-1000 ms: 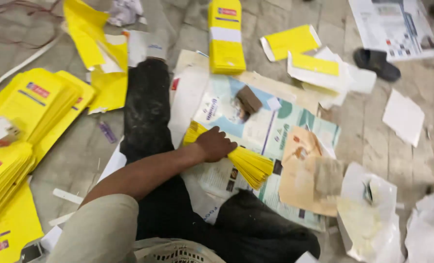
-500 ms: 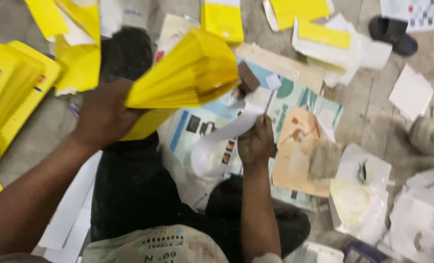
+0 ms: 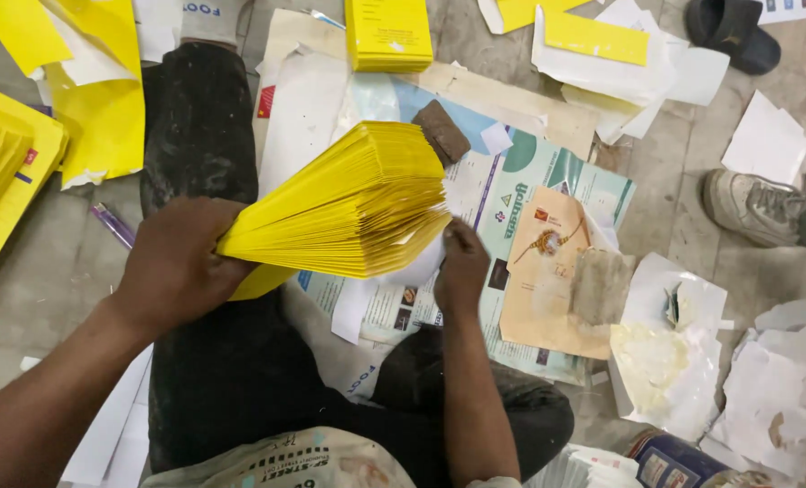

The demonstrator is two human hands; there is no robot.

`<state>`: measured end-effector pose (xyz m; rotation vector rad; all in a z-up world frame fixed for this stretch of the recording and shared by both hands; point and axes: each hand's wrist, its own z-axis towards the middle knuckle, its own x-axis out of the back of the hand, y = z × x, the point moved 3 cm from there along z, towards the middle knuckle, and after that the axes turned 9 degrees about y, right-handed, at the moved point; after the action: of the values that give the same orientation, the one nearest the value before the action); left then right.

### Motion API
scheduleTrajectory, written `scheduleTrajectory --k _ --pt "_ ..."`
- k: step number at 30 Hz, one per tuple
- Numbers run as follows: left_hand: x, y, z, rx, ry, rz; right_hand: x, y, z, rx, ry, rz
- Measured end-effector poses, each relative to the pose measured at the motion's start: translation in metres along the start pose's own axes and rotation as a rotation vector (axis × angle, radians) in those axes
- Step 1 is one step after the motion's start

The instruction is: Organizing and stacking yellow printed papers on the floor.

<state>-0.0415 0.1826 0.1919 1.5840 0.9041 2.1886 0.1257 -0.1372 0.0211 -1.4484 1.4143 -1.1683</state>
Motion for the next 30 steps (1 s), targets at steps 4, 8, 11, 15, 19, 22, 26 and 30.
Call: scheduleTrajectory --k 4,8,11,15,19,22,26,30 --pt "0.008 0.011 0.001 0.038 -0.049 -0.01 0.027 -0.18 -0.055 0.235 -0.046 0.223" --pt "0.021 0.014 -0.008 0.026 0.015 -0.099 0.046 -0.234 -0.059 0.408 -0.137 0.321" --pt "0.024 0.004 -0.022 0.104 0.008 -0.067 0.049 -0.196 -0.033 0.318 -0.23 0.303" --pt "0.025 -0.012 -0.028 0.158 0.037 -0.069 0.013 -0.15 0.01 0.202 -0.378 0.279" --pt "0.022 -0.013 -0.032 0.242 -0.028 -0.018 -0.023 0.031 0.087 0.011 -0.392 0.185" --pt "0.018 -0.013 -0.029 0.18 0.01 -0.061 -0.027 0.062 0.097 -0.106 -0.343 0.191" --pt "0.011 -0.007 -0.03 0.146 -0.056 -0.052 -0.025 0.045 0.096 0.005 -0.283 -0.153" --pt "0.008 0.003 -0.021 0.116 -0.027 -0.034 -0.014 0.036 0.076 -0.087 0.024 -0.422"
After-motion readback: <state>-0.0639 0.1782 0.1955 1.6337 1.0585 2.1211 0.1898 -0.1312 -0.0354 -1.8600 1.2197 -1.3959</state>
